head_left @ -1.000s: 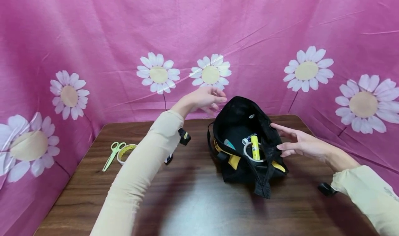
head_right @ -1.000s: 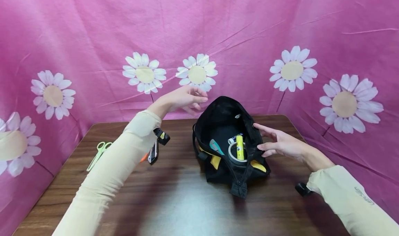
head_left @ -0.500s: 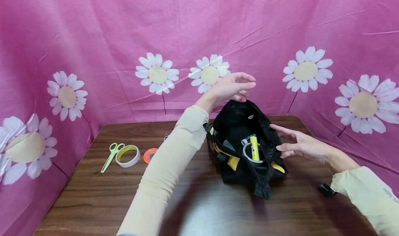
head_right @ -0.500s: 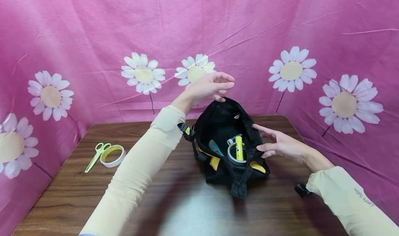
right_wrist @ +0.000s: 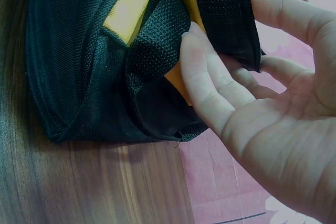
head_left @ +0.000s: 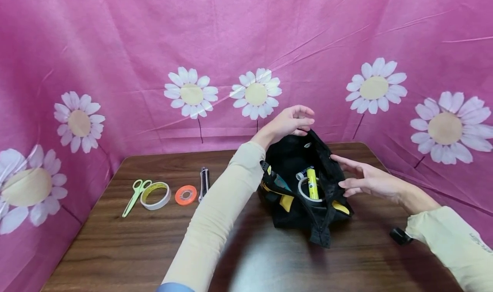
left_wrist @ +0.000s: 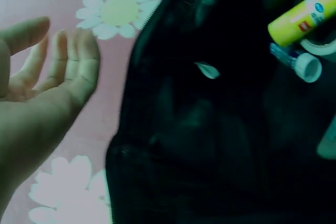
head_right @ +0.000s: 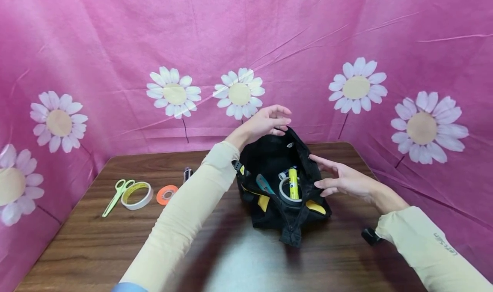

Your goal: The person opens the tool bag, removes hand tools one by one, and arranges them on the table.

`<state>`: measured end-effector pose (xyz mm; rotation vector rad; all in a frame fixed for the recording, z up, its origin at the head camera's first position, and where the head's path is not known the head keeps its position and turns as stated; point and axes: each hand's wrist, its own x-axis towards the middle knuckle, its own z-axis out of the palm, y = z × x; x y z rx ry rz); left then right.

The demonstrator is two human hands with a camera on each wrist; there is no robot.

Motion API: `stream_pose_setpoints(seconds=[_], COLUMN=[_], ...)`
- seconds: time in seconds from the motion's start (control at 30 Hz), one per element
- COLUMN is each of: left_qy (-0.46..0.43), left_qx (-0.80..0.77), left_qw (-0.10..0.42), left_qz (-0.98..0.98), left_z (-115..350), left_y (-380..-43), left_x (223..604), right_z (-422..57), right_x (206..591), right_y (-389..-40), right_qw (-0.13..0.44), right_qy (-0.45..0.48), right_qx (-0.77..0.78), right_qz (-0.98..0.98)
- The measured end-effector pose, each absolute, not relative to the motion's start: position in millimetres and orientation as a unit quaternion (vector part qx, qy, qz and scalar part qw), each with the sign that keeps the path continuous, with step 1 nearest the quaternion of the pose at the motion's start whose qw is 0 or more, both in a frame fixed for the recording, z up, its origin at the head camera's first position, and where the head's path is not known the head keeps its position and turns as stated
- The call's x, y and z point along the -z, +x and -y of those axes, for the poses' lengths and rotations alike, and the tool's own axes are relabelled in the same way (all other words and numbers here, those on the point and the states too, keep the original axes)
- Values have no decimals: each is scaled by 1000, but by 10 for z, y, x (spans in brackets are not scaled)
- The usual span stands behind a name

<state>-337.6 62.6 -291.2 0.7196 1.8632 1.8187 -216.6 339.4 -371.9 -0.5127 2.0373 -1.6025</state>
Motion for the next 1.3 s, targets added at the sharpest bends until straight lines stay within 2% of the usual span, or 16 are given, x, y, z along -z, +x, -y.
stream_pose_setpoints(seconds=[0.37, 0.67, 0.9, 1.3], left_qy=[216, 165, 87, 79], left_qx=[-533, -423, -399, -416], left_qw=[324, 401, 416, 405], left_qz=[-751, -796, -812, -810], left_z=[-518, -435, -389, -372], left_y=[-3432, -3404, -3390, -3337], left_x=[3294, 3449, 3587, 3717], right_z=[-3419, -3439, -3422, -3424], right_x=[3760, 3762, 3739, 3770], right_y=[-2178, -2165, -2149, -2149], right_qw=[248, 254, 259, 258], right_qy=[-196, -194, -193, -199], right_qx=[586, 586, 583, 584], right_qz=[-746, -745, -746, -744])
